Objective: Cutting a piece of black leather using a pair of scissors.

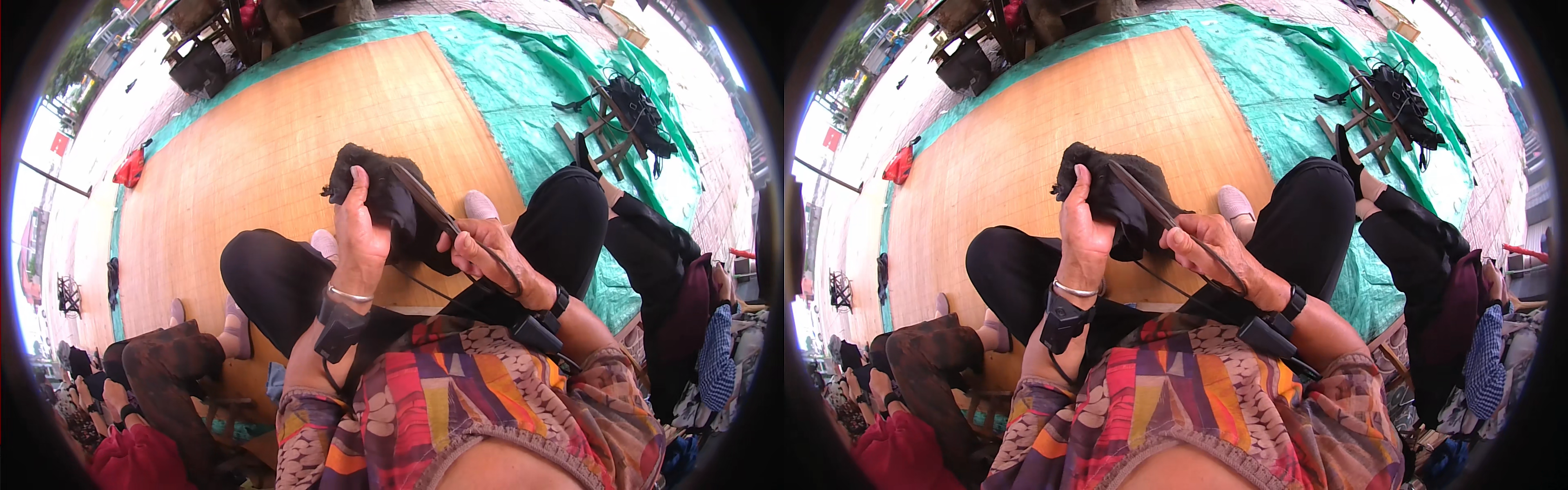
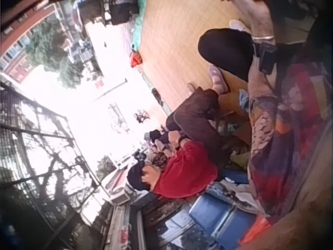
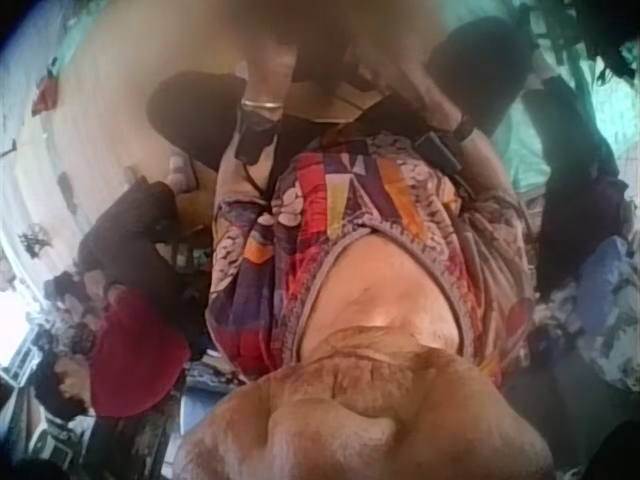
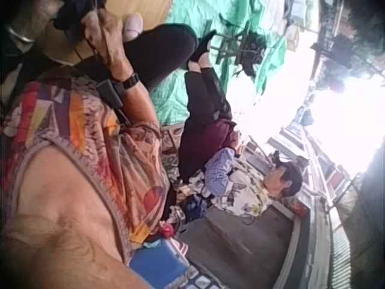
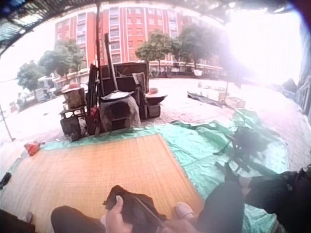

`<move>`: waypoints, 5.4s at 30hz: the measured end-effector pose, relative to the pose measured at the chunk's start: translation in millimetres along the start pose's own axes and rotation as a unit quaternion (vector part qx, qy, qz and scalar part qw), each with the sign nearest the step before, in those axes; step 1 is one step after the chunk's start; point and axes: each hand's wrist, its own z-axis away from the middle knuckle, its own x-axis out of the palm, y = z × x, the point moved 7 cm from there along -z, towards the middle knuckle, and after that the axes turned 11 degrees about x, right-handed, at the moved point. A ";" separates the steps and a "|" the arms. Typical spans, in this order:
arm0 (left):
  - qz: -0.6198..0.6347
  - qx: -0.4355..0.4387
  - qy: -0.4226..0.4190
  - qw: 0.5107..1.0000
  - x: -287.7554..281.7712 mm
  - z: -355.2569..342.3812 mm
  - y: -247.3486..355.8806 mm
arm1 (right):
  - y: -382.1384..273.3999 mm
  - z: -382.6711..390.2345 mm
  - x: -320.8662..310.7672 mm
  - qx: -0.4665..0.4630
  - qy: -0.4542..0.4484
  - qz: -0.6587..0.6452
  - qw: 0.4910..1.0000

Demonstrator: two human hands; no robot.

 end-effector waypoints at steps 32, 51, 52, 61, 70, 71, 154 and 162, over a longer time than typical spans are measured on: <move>0.049 -0.024 0.045 0.997 -7.2 -2.6 -3.0 | 5.6 0.0 -2.5 0.066 -0.016 0.014 0.998; 0.038 -0.027 0.048 0.998 -4.3 0.7 -3.1 | 4.9 -0.6 -9.0 0.053 0.021 -0.018 0.998; 0.041 -0.032 0.029 0.998 -0.3 1.8 -3.0 | 5.5 0.3 -8.0 0.062 0.021 -0.004 0.998; -0.022 0.000 -0.011 1.000 -4.0 -2.9 -1.8 | -1.3 -0.7 -5.6 0.022 0.029 0.035 0.999; -0.001 0.004 -0.005 1.000 -6.7 -3.2 -1.8 | -4.4 2.8 -6.2 0.023 0.003 -0.018 1.000; -0.007 -0.007 -0.010 1.000 -2.7 -0.6 -2.1 | -3.4 2.4 -6.1 0.022 0.005 -0.019 1.000; -0.081 0.047 -0.036 0.995 6.5 11.2 -8.8 | 1.4 3.1 -0.3 0.062 -0.035 -0.083 0.994; -0.030 0.043 -0.014 0.999 2.6 6.3 -7.4 | -8.2 9.1 -12.8 -0.023 0.020 -0.089 0.996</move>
